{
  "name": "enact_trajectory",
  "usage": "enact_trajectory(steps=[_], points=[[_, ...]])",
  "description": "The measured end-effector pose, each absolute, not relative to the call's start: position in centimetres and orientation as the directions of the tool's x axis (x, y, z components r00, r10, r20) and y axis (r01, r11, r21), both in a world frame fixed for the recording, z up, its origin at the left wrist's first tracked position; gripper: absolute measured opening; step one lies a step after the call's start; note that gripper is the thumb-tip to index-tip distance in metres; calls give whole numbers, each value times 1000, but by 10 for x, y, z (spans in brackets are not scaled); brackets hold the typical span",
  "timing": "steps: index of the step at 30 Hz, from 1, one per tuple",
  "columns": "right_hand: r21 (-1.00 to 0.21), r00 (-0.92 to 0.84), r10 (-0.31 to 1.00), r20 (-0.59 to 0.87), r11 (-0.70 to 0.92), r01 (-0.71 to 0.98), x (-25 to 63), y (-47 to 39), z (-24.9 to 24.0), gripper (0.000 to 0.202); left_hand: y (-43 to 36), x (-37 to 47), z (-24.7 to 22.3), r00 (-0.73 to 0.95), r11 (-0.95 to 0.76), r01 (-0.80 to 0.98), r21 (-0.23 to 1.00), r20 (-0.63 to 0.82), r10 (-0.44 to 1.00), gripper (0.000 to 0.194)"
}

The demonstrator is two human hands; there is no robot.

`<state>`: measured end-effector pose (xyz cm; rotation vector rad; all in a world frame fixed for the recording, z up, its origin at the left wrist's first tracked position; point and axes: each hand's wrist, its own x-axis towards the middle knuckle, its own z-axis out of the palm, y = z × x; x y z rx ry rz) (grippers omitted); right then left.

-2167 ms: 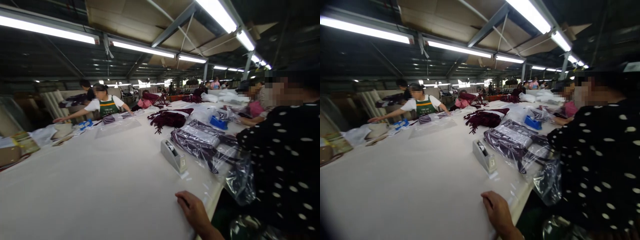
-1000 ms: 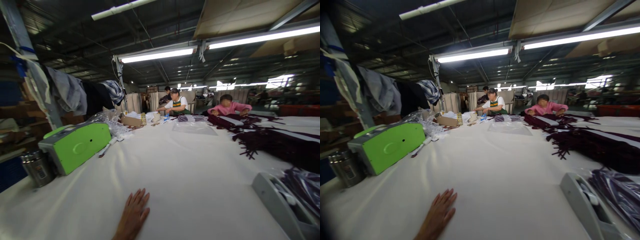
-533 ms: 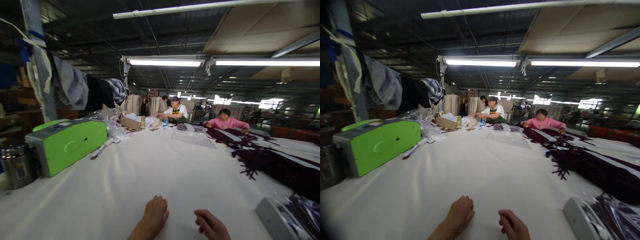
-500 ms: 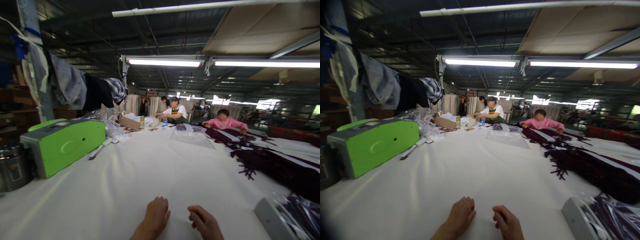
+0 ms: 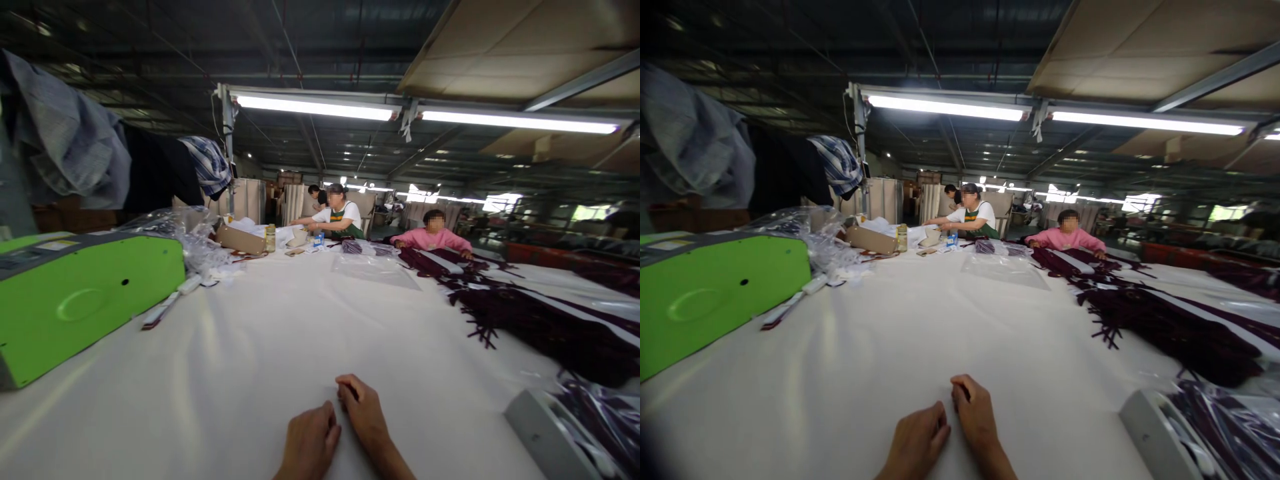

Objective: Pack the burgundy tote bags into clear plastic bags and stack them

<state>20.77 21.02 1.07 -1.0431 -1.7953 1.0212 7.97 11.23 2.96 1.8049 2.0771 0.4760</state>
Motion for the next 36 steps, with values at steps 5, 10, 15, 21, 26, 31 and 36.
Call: enact_trajectory(steps=[5,10,15,21,26,31,36], points=[[-927,-322,926,195,282,249,211,215,5,34,115,80,30,-130,142,849,509,-60,990,23],[-916,-305,935,182,274,293,212,220,2,39,118,81,33,-110,151,828,539,-108,988,28],[-917,-309,936,170,266,299,213,221,-1,40,120,81,36,-107,143,808,571,-96,990,31],[-911,-300,940,165,262,319,213,222,-2,40,118,81,37,-96,126,795,593,-82,992,30],[-891,-300,933,197,298,342,212,219,5,40,120,81,31,-102,112,796,596,-50,994,29],[-890,-291,938,188,288,354,211,218,7,40,120,81,30,-99,104,793,600,-41,994,28],[-888,-295,940,172,278,366,213,221,2,41,119,82,28,-115,105,801,589,-20,993,27]])
